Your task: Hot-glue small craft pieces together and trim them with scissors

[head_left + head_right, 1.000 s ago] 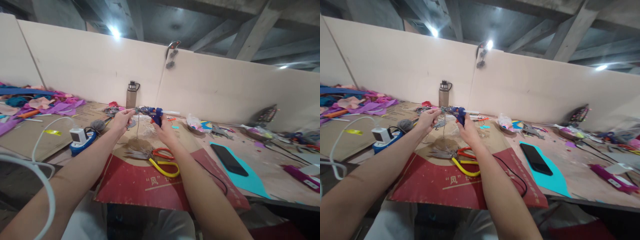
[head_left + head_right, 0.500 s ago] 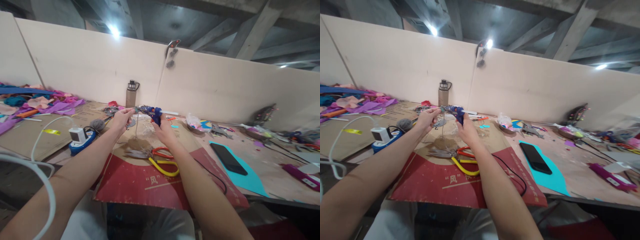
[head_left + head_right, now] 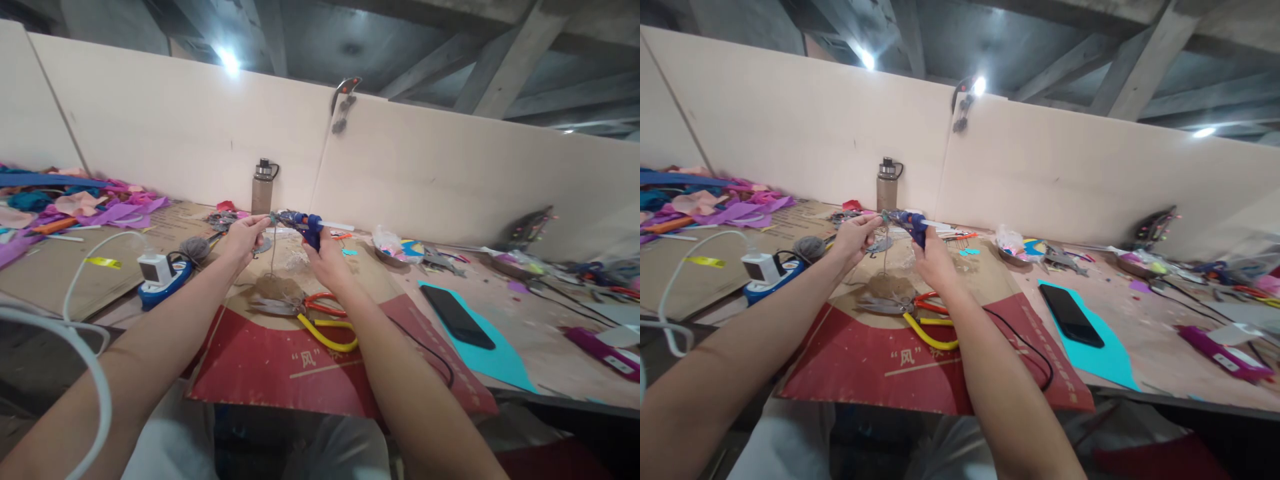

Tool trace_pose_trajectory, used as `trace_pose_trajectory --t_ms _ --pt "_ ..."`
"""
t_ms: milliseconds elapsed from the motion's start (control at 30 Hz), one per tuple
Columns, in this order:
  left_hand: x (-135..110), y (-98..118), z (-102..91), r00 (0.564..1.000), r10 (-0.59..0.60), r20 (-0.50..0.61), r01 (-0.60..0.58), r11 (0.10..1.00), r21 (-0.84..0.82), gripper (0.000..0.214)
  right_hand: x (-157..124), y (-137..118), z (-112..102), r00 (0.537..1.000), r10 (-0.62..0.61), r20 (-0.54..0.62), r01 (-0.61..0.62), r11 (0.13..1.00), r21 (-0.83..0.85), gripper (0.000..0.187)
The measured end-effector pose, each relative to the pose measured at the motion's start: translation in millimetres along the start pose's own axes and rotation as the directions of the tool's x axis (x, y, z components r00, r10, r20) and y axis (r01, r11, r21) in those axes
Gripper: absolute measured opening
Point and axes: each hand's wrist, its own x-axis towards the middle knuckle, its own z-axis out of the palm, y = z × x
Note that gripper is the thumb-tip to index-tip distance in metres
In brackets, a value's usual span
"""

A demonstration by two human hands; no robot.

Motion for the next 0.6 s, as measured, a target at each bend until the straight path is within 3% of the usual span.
trace_pose_trajectory --t_ms 600 --pt "-1.5 2.0 3.1 1.0 -0.012 0.006 0.012 1.0 0.017 0.023 -1.2 3.8 6.7 1.0 -0.029 0.01 0.029 0.999 -0.014 0.028"
